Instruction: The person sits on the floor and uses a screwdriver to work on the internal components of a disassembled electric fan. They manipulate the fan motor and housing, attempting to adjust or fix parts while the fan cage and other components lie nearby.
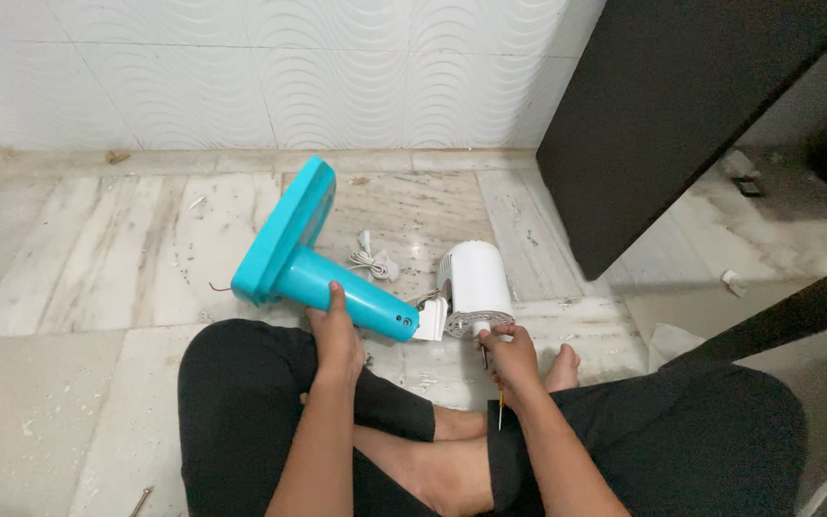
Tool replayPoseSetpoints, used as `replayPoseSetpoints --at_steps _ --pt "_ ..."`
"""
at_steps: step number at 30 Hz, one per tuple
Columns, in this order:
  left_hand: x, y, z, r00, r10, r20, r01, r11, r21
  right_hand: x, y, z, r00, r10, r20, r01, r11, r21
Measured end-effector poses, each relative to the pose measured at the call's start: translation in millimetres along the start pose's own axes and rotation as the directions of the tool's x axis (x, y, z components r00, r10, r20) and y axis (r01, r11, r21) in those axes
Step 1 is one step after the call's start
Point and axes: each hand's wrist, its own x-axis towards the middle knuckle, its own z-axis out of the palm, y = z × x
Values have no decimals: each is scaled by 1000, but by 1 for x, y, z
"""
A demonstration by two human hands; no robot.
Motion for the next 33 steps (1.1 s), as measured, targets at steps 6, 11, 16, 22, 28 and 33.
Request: replayPoseSetpoints --at_steps 6,11,16,22,28,33 --pt "14 -12 -2 996 72 -47 -75 995 -65 8 7 3 1000 -2 28 1 999 35" --pt "9 4 5 991 -19 -129 7 996 -92 18 11 -3 1000 15 -1 -15 998 56" --pt "0 11 6 996 -41 -84 33 995 -96 14 5 -7 999 27 19 -28 998 64" --pt "13 -4 -5 1000 1 -31 -4 995 -100 8 5 0 999 -31 40 30 999 19" --pt "-5 6 1 990 54 132 -45 997 -67 13 11 0 996 -68 50 68 998 0" --pt "-31 23 15 979 -69 190 43 990 137 4 4 2 993 -113 41 113 994 -10"
